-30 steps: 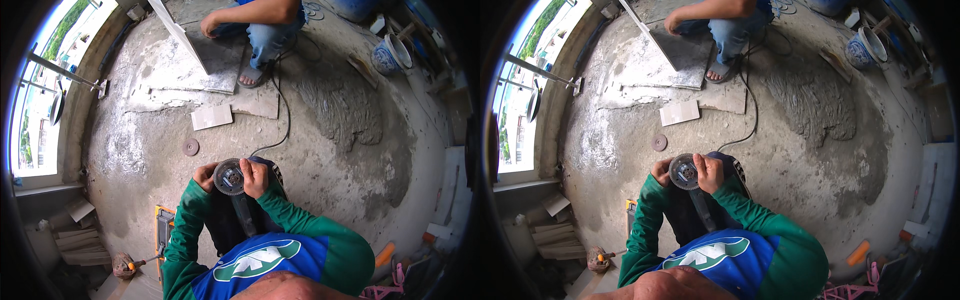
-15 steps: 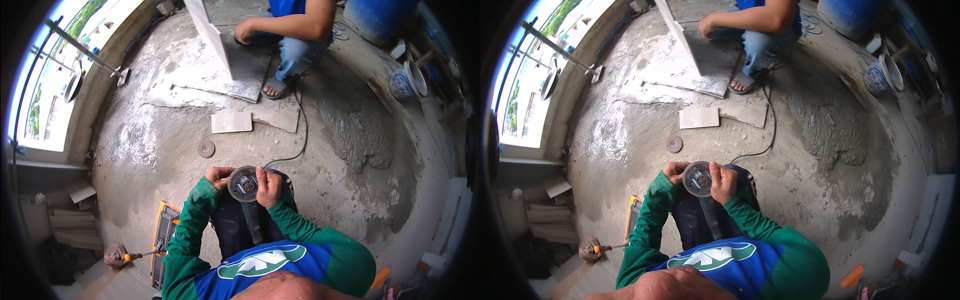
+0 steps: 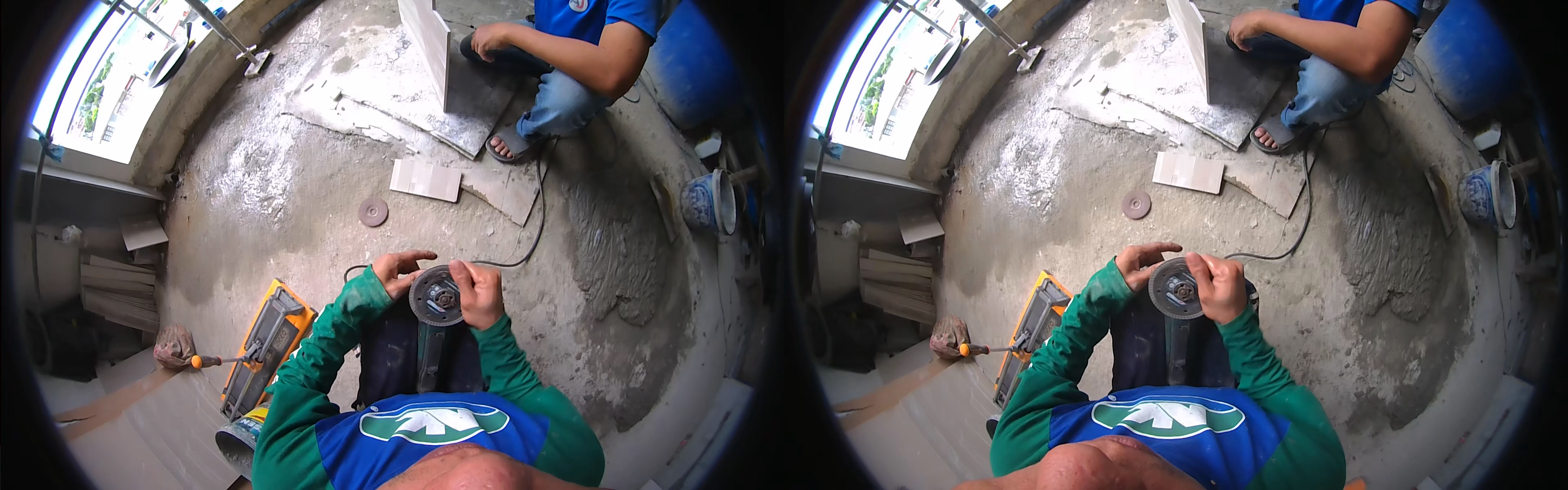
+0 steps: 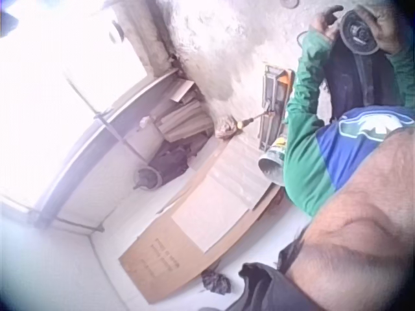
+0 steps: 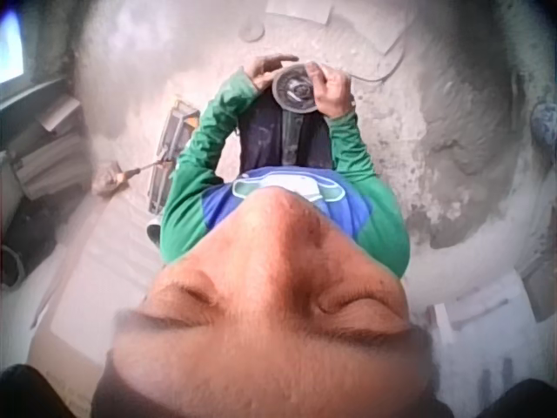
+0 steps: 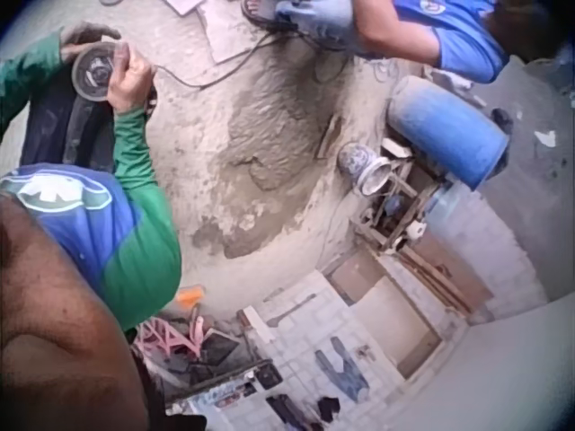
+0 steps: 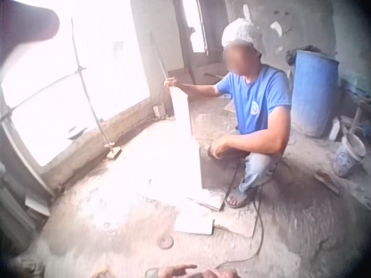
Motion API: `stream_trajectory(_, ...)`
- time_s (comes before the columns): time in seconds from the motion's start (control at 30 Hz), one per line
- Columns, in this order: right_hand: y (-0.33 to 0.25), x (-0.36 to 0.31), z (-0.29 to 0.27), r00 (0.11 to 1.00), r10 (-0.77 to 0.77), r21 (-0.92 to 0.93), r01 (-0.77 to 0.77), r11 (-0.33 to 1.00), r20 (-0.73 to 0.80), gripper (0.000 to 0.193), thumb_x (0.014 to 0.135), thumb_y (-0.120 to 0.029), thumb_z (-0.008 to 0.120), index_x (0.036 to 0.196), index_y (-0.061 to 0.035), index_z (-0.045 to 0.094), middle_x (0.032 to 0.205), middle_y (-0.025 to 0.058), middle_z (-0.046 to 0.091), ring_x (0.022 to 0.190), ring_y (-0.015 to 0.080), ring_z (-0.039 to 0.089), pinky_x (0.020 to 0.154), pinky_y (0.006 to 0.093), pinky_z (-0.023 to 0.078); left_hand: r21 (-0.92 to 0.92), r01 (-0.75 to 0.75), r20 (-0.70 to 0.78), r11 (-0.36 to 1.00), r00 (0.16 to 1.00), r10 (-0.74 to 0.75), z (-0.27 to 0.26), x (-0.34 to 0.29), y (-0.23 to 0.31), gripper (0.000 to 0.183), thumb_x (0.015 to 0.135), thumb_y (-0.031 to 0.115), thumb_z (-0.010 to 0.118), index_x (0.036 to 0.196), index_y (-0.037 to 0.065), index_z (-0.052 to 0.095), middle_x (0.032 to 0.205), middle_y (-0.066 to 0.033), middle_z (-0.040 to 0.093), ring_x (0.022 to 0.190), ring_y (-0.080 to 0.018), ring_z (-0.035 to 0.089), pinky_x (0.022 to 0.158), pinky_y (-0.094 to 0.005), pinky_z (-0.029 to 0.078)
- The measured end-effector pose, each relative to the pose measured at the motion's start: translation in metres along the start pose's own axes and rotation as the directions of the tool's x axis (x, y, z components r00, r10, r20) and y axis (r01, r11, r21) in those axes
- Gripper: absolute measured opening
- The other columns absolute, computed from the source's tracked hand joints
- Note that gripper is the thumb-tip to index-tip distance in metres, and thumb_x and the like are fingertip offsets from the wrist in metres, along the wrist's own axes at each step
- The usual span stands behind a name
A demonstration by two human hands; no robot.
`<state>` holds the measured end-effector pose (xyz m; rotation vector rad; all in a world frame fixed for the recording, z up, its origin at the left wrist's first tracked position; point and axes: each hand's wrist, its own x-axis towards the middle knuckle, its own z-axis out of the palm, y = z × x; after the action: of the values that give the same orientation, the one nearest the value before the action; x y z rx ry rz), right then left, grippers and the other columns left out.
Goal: The person picks up an angle grinder and a cutting disc from the floor. They attach the disc to the grinder, secure it with a nut, and tighten it by hand. The person then hands the assembled grinder to a coworker.
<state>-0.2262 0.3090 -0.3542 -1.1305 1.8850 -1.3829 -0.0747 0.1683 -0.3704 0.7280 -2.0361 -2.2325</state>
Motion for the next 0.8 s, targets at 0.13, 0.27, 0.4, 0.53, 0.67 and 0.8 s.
stream_trajectory(0.13,-0.026,0.028,-0.012,0.954,-0.082,-0.118,0.121,0.986,0.289,0.043,0.093,-0.033,0.06,0.067,0.0007,0.063,0.05,0.016,0.049,0.043,0.0275,0.053,0.045,0.0366,0.04,-0.109,-0.001,-0.018,0.994,1.0,-0.001,0.004,-0.009,-0.007,0.051,0.09,0.022,0.063,0.132,-0.003,0.049,0.113,-0.0135,0.065,0.106,-0.0176,0.06,0.093,-0.0307,0.047)
stream_trajectory(0.27,-0.012,0.016,-0.006,0.997,-0.008,-0.127,0.017,0.992,0.075,0.047,0.089,-0.034,0.066,0.059,0.0002,0.055,0.046,0.0132,0.043,0.038,0.0204,0.041,0.042,0.0351,0.036,0.03,-0.015,-0.027,0.999,1.0,0.016,0.005,-0.006,-0.012,0.061,0.082,0.02,0.074,0.134,0.0,0.05,0.091,-0.0056,0.066,0.085,-0.0105,0.061,0.077,-0.0256,0.048)
stream_trajectory(0.4,-0.006,-0.012,0.004,0.96,0.169,0.321,-0.091,0.943,-0.225,0.034,0.094,-0.025,0.061,0.071,-0.0008,0.053,0.061,0.001,0.049,0.058,0.0034,0.042,0.05,0.0253,0.035,0.027,-0.07,-0.036,0.997,0.997,0.071,0.008,-0.003,-0.015,0.061,0.081,0.016,0.073,0.135,0.002,0.05,0.074,0.0013,0.06,0.07,-0.0054,0.055,0.067,-0.0223,0.045)
stream_trajectory(0.53,0.007,-0.055,0.02,0.939,0.165,0.215,-0.101,0.971,-0.301,0.03,0.098,-0.021,0.051,0.078,0.0017,0.054,0.067,0.0089,0.052,0.06,0.0121,0.049,0.054,0.0295,0.038,0.003,-0.076,-0.033,0.997,0.997,0.076,0.007,-0.002,-0.009,0.056,0.083,0.014,0.071,0.133,0.001,0.051,0.073,0.0013,0.06,0.069,-0.0055,0.055,0.066,-0.0226,0.045)
stream_trajectory(0.67,-0.004,-0.03,0.014,0.982,0.047,-0.086,-0.063,0.994,-0.184,0.036,0.098,-0.023,0.05,0.072,0.0021,0.054,0.06,0.0163,0.05,0.052,0.0317,0.051,0.05,0.0379,0.038,-0.015,-0.052,-0.054,0.999,0.997,0.051,0.006,-0.004,-0.014,0.051,0.083,0.014,0.07,0.13,0.0,0.054,0.072,0.0018,0.058,0.068,-0.0054,0.054,0.065,-0.0226,0.045)
stream_trajectory(0.8,-0.018,0.008,-0.009,0.977,-0.115,-0.129,0.139,0.982,0.18,0.04,0.097,-0.021,0.053,0.065,0.0019,0.052,0.057,0.0172,0.048,0.05,0.0351,0.051,0.047,0.0397,0.036,-0.052,-0.064,-0.02,0.997,0.998,0.063,0.004,-0.005,-0.014,0.053,0.083,0.017,0.071,0.13,0.0,0.054,0.074,0.0029,0.058,0.069,-0.0051,0.053,0.065,-0.0221,0.044)
